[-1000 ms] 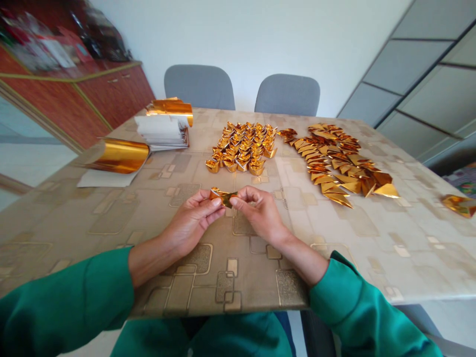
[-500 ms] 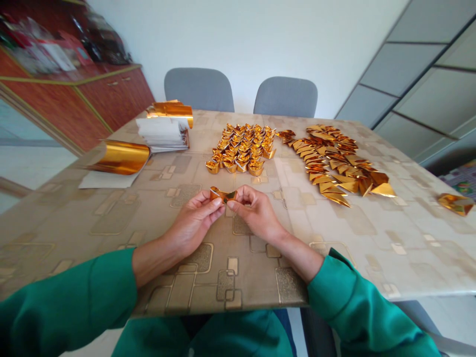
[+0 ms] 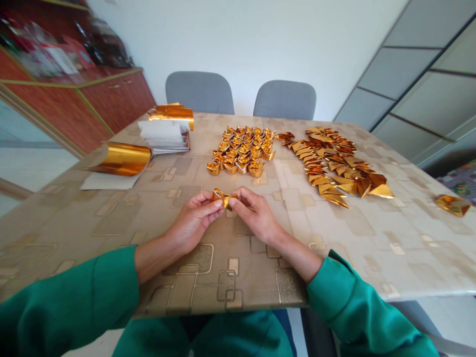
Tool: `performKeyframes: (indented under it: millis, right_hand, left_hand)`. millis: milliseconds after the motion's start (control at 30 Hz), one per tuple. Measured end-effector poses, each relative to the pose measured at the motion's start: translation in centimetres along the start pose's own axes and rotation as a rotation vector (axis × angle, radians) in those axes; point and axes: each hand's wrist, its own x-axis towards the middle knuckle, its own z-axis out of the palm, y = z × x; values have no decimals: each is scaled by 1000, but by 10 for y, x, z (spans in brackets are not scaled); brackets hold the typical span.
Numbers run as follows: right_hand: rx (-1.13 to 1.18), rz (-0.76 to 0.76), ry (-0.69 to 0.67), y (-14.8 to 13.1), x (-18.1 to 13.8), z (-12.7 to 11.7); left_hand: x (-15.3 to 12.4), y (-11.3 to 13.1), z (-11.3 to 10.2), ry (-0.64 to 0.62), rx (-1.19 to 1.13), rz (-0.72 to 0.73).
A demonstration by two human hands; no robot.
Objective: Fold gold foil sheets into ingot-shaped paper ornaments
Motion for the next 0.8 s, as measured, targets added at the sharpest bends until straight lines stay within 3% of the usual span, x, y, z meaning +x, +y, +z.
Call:
performKeyframes:
  millis: [233,500,700,800]
  right_hand:
    - [112,16,43,3,1,-2]
    - [206,79,-18,-4,0,0]
    - [127,-50,243,0,0,4]
    - [86,-108,288,-1,-2,7]
  left_hand:
    - [-2,1,2,-33,58,42]
    - [-1,2,1,-12,137,95]
    - [-6,2,4,-23,-34,-11]
    - [-7,0,5,-29,-58,2]
